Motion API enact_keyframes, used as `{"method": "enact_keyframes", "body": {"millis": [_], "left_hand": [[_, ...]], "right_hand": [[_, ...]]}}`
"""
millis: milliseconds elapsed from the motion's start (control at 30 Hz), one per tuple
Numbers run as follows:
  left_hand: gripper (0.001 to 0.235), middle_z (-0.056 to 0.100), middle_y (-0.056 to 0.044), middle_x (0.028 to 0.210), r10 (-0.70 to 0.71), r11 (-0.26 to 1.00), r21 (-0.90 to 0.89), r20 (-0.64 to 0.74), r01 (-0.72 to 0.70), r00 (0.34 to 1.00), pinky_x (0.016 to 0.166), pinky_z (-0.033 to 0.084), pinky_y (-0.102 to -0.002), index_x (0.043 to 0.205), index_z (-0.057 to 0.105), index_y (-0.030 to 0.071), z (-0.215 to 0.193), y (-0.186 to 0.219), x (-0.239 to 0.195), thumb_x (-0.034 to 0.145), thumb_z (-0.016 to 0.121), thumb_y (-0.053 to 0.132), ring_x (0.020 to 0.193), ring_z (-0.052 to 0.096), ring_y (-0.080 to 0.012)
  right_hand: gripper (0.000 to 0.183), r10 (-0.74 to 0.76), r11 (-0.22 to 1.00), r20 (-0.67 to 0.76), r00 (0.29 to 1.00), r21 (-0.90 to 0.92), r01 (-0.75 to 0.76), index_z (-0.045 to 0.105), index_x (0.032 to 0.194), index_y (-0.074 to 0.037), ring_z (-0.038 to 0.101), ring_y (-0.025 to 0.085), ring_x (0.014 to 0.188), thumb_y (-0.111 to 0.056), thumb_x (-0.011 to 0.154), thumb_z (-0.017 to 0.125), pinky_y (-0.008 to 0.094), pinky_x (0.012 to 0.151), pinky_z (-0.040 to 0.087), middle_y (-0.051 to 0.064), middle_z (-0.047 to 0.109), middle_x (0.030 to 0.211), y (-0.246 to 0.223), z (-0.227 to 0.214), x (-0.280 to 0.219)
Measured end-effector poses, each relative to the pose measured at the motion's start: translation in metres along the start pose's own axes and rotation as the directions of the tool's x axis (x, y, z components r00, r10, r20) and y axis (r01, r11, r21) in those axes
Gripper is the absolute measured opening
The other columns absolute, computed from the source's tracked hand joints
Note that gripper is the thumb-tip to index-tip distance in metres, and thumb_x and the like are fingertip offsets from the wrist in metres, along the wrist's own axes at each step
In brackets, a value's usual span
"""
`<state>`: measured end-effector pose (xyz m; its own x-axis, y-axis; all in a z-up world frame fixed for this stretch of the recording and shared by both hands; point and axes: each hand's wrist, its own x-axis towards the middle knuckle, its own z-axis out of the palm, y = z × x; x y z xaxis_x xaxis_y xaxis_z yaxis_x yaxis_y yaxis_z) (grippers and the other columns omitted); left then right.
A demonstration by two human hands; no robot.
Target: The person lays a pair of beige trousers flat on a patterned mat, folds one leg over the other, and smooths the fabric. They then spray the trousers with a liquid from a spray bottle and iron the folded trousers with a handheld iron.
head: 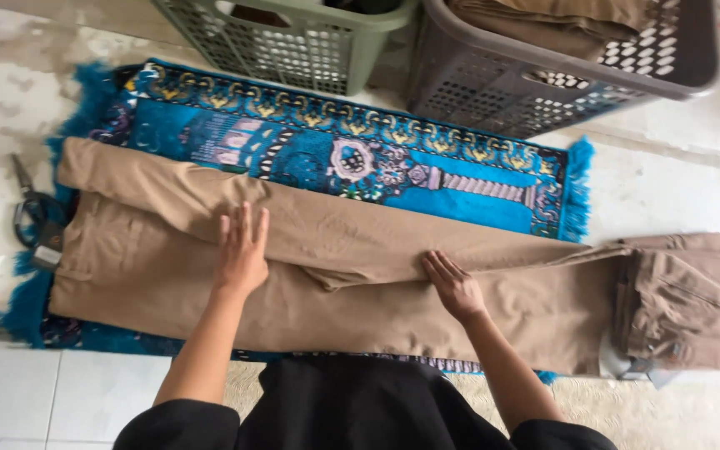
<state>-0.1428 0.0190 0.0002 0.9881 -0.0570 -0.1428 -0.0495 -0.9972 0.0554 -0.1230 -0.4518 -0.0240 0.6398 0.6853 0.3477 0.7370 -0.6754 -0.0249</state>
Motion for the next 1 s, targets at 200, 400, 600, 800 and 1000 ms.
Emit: {"method": "enact_keyframes", "body": {"millis": [200,400,600,800,1000], "left_hand": [[0.099,0.021,-0.012,0.169,0.589,0.804,-0.137,0.060,-0.578,0.806,0.125,0.013,-0.054,0.163,0.020,0.013,0.015,0.118,0.000,0.076,0.066,0.004,0.155,0.020,-0.0293],[0.082,0.024,-0.001,0.169,0.615,0.785,-0.187,0.123,-0.590,0.779,0.126,0.011,-0.050,0.161,0.028,0.021,0.019,0.125,0.003,0.086,0.055,0.001,0.155,0.018,-0.0246],[0.082,0.030,0.011,0.167,0.652,0.755,-0.037,-0.066,-0.655,0.755,0.125,0.021,-0.044,0.159,0.032,0.034,0.042,0.103,-0.014,0.086,0.047,0.001,0.152,0.027,-0.0183],[0.082,0.045,0.002,0.156,0.651,0.756,0.000,-0.105,-0.655,0.752,0.123,0.027,-0.053,0.154,0.041,0.025,0.045,0.112,-0.012,0.074,0.059,0.011,0.147,0.037,-0.0236],[0.078,0.055,-0.006,0.134,0.623,0.782,0.064,-0.106,-0.620,0.775,0.114,0.032,-0.068,0.150,0.047,0.027,0.050,0.119,-0.014,0.075,0.062,0.016,0.137,0.048,-0.0267]], "right_hand": [[0.033,0.029,0.999,-0.013,0.999,-0.035,-0.030,0.071,0.125,-0.013,0.067,0.026,0.122,-0.012,0.094,0.061,0.034,0.101,0.055,0.011,0.071,0.130,0.003,0.008,-0.010],[0.068,0.327,0.945,-0.136,0.935,0.034,-0.325,0.065,0.137,-0.012,0.054,0.042,0.135,-0.028,0.073,0.082,0.051,0.111,0.042,0.021,0.058,0.145,0.023,-0.036,-0.030],[0.094,0.591,0.732,-0.043,0.806,-0.391,-0.558,0.054,0.151,-0.006,0.048,0.039,0.143,0.002,0.059,0.073,0.051,0.110,0.046,0.023,0.048,0.158,0.119,-0.059,-0.118],[0.026,0.451,0.657,-0.073,0.889,-0.647,-0.387,0.070,0.111,-0.021,0.059,0.034,0.137,-0.010,0.087,0.069,0.049,0.111,0.046,0.013,0.067,0.141,0.225,-0.068,-0.160],[0.006,0.619,0.619,0.225,0.752,-0.729,-0.291,0.062,0.088,-0.020,0.061,0.028,0.056,-0.024,0.082,0.061,0.047,0.053,0.040,0.003,0.054,0.073,0.283,0.007,-0.250]]}}
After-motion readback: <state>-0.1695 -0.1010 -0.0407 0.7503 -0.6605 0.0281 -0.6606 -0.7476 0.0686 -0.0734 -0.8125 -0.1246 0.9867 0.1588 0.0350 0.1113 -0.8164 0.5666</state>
